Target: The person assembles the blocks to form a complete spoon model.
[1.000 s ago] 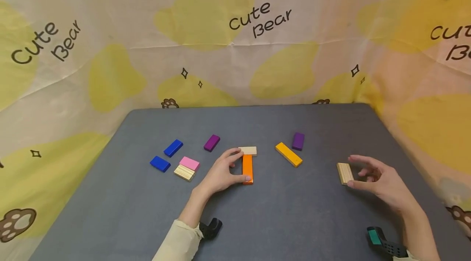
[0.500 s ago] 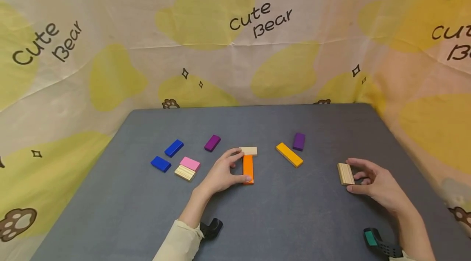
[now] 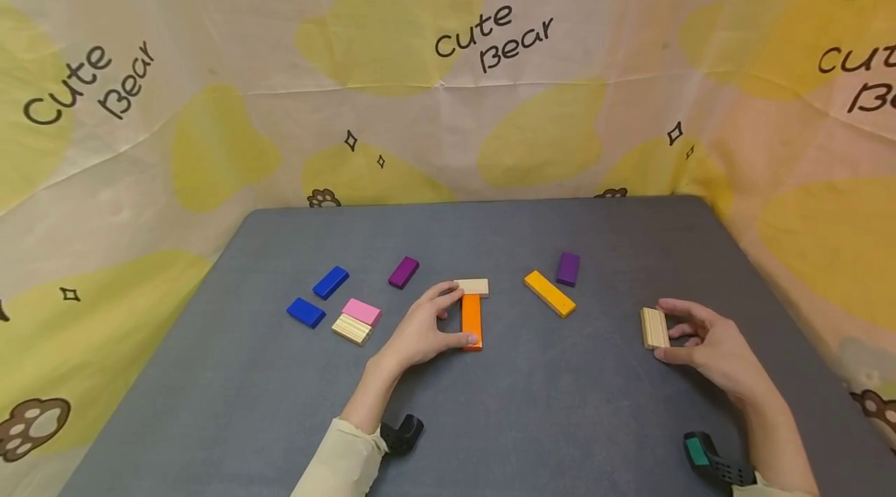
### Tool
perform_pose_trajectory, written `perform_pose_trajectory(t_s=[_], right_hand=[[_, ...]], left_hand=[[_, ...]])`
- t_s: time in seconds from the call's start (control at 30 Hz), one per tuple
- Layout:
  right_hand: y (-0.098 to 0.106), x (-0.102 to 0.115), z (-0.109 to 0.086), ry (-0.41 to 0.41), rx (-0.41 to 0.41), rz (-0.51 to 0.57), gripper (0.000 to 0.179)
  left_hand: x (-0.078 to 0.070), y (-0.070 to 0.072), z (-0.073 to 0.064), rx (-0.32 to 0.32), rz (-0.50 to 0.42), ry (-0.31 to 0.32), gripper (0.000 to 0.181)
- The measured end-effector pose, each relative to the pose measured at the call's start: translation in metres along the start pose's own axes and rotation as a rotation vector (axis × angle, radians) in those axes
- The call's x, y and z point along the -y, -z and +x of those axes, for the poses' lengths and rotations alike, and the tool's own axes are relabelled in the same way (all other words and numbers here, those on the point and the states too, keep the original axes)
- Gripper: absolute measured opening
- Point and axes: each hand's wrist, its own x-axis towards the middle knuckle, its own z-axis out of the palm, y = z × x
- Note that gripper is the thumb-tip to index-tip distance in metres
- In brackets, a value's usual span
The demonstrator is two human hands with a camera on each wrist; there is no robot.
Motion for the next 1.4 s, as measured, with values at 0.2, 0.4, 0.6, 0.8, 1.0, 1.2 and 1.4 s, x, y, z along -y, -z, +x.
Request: perform_pose_trajectory(t_s=[0.2, 0.4, 0.6, 0.8, 1.0, 1.2, 1.4], right_hand=[[-0.001, 0.002, 0.0, -0.024, -0.013, 0.004, 0.076], [-0.003, 0.002, -0.001, -0.029, -0.032, -0.001, 0.074], [-0.003, 0.012, -0.002, -0.077, -0.025, 0.002, 0.075], [-0.006, 0.021, -0.003, -0.086, -0.017, 0.005, 0.075], [-0.01, 0.033, -0.009, -0.072, -0.018, -0.012, 0.074], [-0.037, 0.062, -0.013, -0.048, -0.037, -0.007, 0.076], [-0.087, 0.099, -0.009, -0.057, 0.044, 0.135, 0.075]], left_hand=[[0.001, 0.0, 0.0, -0.002, 0.002, -0.001, 0.083], [0.0, 0.0, 0.0, -0.005, 0.005, -0.003, 0.082], [0.0, 0.0, 0.0, -0.006, -0.001, -0.005, 0.082], [0.001, 0.0, 0.0, -0.006, 0.006, -0.002, 0.082], [0.001, -0.001, 0.0, -0.005, 0.005, -0.011, 0.082], [0.001, 0.0, -0.001, -0.002, -0.006, -0.008, 0.083], [0.002, 0.0, -0.001, -0.008, -0.007, -0.009, 0.083]])
